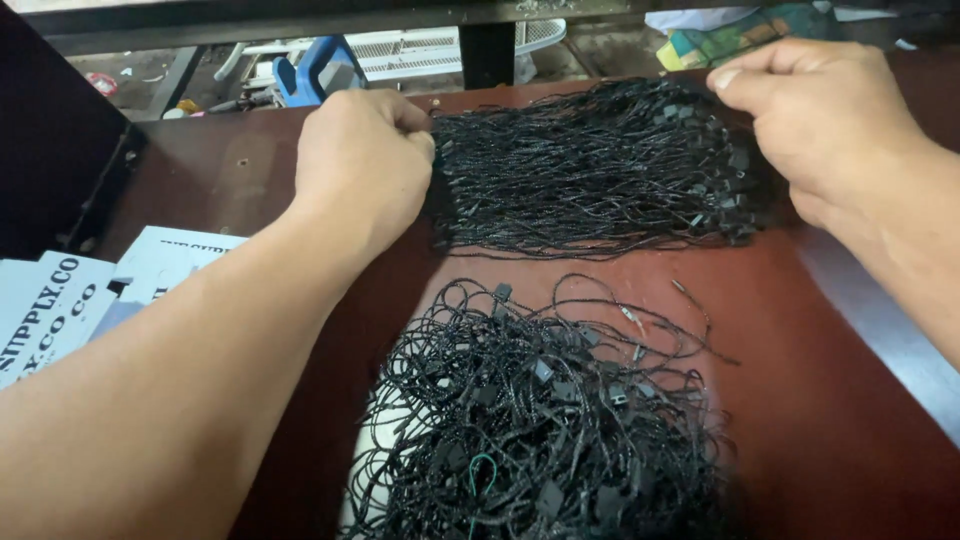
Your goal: The person is untangling and organizing black plastic garment seal strings by picking them one by one from a pile and laying them in a neat row on a table.
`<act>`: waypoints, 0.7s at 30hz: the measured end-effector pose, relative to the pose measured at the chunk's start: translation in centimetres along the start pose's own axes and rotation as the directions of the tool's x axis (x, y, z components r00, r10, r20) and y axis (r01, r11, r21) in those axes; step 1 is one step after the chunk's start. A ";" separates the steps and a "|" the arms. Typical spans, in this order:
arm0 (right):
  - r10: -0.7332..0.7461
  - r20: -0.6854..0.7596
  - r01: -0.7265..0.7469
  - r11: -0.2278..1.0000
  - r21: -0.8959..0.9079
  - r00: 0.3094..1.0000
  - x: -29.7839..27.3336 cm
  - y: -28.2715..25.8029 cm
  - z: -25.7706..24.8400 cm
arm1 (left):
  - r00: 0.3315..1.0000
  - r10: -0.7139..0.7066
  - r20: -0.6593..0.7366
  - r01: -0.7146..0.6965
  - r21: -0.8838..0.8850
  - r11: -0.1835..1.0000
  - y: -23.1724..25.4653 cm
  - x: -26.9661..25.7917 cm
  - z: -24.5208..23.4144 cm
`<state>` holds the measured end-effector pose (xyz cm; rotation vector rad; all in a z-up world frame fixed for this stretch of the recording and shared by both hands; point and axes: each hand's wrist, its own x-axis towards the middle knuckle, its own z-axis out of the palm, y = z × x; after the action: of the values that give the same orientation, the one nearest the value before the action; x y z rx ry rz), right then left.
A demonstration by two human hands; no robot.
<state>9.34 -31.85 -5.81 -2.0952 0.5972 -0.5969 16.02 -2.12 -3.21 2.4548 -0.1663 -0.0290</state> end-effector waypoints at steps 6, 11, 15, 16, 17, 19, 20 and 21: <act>-0.330 -0.176 0.302 0.938 -0.169 0.927 -3.7 0.6 -2.8 | 0.973 0.127 -0.192 -0.138 -0.044 0.989 -0.2 -4.4 -1.3; -0.308 -0.037 0.292 0.930 -0.222 0.951 -12.3 -4.3 -4.0 | 0.916 0.370 -0.158 -0.375 -0.001 0.927 -0.3 -12.4 -1.5; -0.435 0.512 0.548 0.832 -0.086 0.740 -17.1 -1.8 -4.5 | 0.932 0.347 0.109 -0.361 0.182 0.914 -1.5 -15.5 -0.1; -0.433 0.511 0.546 0.833 -0.088 0.743 -17.4 -1.7 -4.4 | 0.931 0.349 0.111 -0.364 0.181 0.914 -1.5 -15.5 0.1; -0.499 0.538 0.624 0.778 -0.067 0.680 -17.7 -1.8 -4.3 | 0.938 0.307 0.161 -0.337 0.209 0.918 -1.5 -15.4 0.4; -0.557 0.560 0.695 0.717 -0.048 0.613 -18.0 -1.9 -4.3 | 0.940 0.268 0.210 -0.314 0.236 0.920 -1.3 -15.4 0.5; -0.504 0.544 0.639 0.765 -0.079 0.671 -18.1 -1.9 -4.3 | 0.945 0.283 0.165 -0.313 0.204 0.928 -1.1 -15.5 0.4; -0.447 0.530 0.579 0.808 -0.105 0.720 -18.2 -2.0 -4.2 | 0.950 0.290 0.118 -0.307 0.173 0.936 -1.0 -15.6 0.3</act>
<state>-6.88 -22.35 -5.55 -2.5634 -0.2402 -0.2657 0.69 0.48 -4.42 2.5915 -0.6073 0.0089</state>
